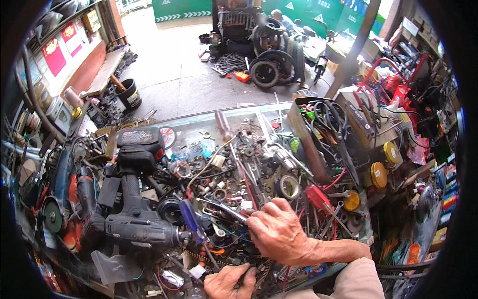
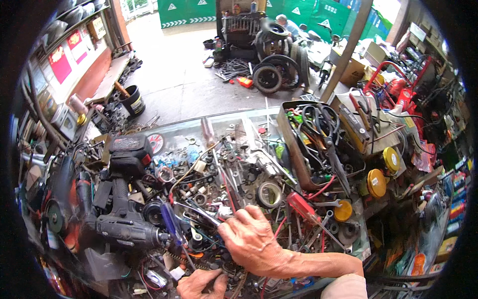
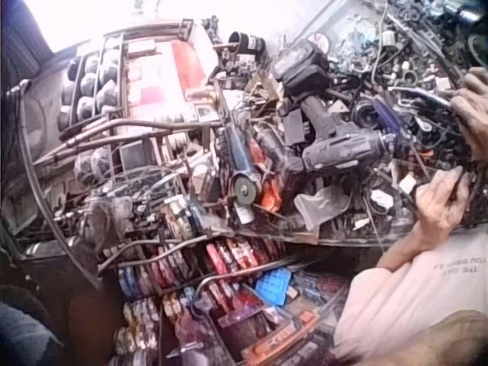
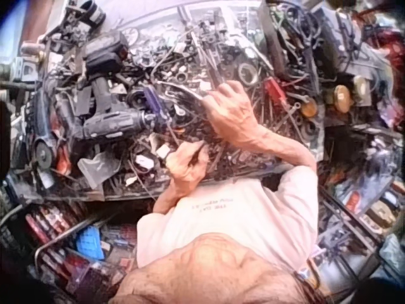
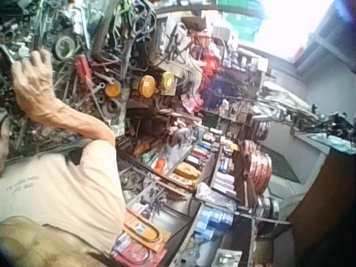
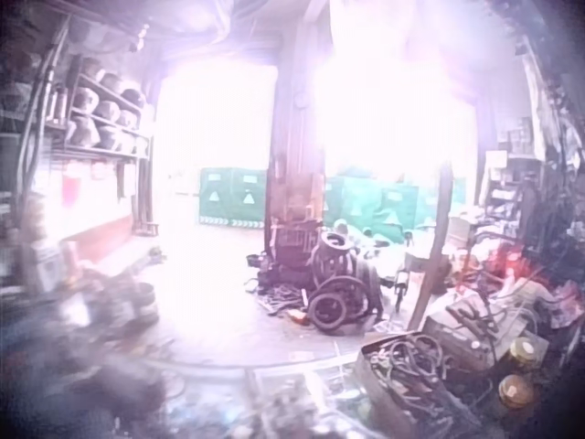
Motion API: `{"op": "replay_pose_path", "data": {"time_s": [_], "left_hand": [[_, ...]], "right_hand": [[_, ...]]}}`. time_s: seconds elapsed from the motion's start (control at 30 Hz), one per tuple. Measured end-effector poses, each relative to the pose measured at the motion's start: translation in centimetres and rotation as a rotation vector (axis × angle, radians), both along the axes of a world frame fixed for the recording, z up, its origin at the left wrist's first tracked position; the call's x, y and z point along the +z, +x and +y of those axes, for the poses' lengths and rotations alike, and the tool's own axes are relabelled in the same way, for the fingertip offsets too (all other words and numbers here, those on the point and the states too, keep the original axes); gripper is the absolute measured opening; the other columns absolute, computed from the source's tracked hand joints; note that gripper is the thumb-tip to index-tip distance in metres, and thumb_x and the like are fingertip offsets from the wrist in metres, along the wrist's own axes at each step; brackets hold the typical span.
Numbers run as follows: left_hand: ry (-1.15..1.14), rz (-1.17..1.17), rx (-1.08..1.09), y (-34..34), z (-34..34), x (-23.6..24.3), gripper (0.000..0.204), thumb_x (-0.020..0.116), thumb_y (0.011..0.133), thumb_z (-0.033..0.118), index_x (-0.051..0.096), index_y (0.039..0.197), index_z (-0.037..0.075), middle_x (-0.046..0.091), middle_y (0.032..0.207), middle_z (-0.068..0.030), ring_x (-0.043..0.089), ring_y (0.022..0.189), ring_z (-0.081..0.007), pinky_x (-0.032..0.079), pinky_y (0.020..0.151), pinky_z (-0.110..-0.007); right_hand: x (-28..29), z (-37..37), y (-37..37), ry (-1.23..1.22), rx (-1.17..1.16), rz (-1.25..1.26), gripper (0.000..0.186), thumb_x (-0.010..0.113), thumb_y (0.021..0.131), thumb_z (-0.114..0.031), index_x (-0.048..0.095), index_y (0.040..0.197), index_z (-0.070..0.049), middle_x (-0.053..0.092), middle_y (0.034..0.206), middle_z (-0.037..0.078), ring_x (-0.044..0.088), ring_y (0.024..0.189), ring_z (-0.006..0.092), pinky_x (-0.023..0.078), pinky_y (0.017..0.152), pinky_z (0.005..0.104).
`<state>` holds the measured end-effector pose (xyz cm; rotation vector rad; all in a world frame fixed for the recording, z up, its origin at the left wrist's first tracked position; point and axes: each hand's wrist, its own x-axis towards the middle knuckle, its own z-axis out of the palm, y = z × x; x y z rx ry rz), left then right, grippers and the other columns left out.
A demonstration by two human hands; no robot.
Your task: The person works at a cluttered workbench, handling various small electronic components and tools. They use pliers to strip wire insulation and manipulate small metal connectors, occasionally picking up and examining other parts like springs and screws from the pile.
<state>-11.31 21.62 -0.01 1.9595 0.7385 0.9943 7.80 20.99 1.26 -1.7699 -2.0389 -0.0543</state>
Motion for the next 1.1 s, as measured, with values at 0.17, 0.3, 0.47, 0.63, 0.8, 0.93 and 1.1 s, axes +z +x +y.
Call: {"op": "replay_pose_path", "data": {"time_s": [0.17,0.3,0.47,0.63,0.8,0.93,1.1], "left_hand": [[0.103,-0.038,0.023,-0.1,0.4,-0.2,0.021,0.076,0.077,-0.007,0.069,0.096,-0.002,0.064,0.07,-0.0113,0.058,0.051,-0.0226,0.045,0.046,-0.033],[0.086,-0.062,0.002,-0.5,0.4,-0.6,0.024,0.077,0.077,-0.006,0.068,0.099,-0.001,0.063,0.069,-0.0097,0.058,0.051,-0.0223,0.045,0.045,-0.034],[0.144,-0.085,0.018,-0.4,0.4,-0.8,0.023,0.078,0.079,-0.001,0.067,0.1,0.001,0.062,0.069,-0.0082,0.059,0.052,-0.0224,0.044,0.045,-0.034],[0.175,-0.041,-0.004,-0.6,0.0,-0.6,0.023,0.079,0.077,0.002,0.068,0.098,0.004,0.064,0.071,-0.0056,0.059,0.053,-0.0203,0.043,0.047,-0.033],[0.146,0.017,-0.054,-0.5,-0.2,-0.7,0.019,0.078,0.077,0.004,0.07,0.093,0.006,0.064,0.071,-0.0042,0.057,0.052,-0.0215,0.042,0.047,-0.034],[0.187,0.008,-0.05,-0.4,-0.2,-0.8,0.02,0.078,0.077,0.003,0.07,0.094,0.006,0.065,0.07,-0.0043,0.058,0.051,-0.0215,0.043,0.047,-0.034],[0.109,-0.068,-0.113,-0.8,-0.6,-1.6,0.032,0.082,0.075,0.002,0.069,0.104,0.001,0.071,0.082,-0.0072,0.065,0.056,-0.019,0.051,0.048,-0.029]], "right_hand": [[0.0,1.2,1.4,-0.02,-0.042,0.09,0.018,0.072,0.073,-0.015,0.059,0.081,-0.006,0.061,0.074,0.009,0.058,0.076,0.0285,0.044,0.081,0.0434],[0.3,1.6,2.2,-0.022,-0.162,0.105,0.016,0.075,0.072,-0.008,0.065,0.085,-0.008,0.064,0.077,0.007,0.06,0.079,0.0283,0.044,0.08,0.0414],[-0.6,3.2,3.9,0.034,-0.247,0.014,0.015,0.07,0.076,-0.01,0.059,0.086,-0.006,0.061,0.08,0.011,0.059,0.081,0.0309,0.043,0.082,0.0431],[0.9,3.2,1.4,0.084,-0.233,-0.158,0.027,0.074,0.076,-0.011,0.063,0.1,-0.002,0.064,0.104,0.014,0.061,0.097,0.0301,0.042,0.091,0.044],[1.8,2.2,-2.9,-0.344,0.202,0.069,0.061,0.079,0.078,-0.025,0.056,0.129,0.0,0.061,0.122,0.017,0.059,0.107,0.0331,0.044,0.097,0.0447],[0.1,2.6,-3.1,-0.318,0.209,0.099,0.064,0.077,0.075,-0.021,0.054,0.132,-0.005,0.058,0.113,0.018,0.062,0.097,0.0347,0.049,0.087,0.0484],[0.2,2.8,-1.5,-0.472,0.167,0.14,0.046,0.077,0.078,-0.02,0.058,0.119,-0.009,0.057,0.094,0.011,0.064,0.076,0.0332,0.052,0.068,0.0474]]}}
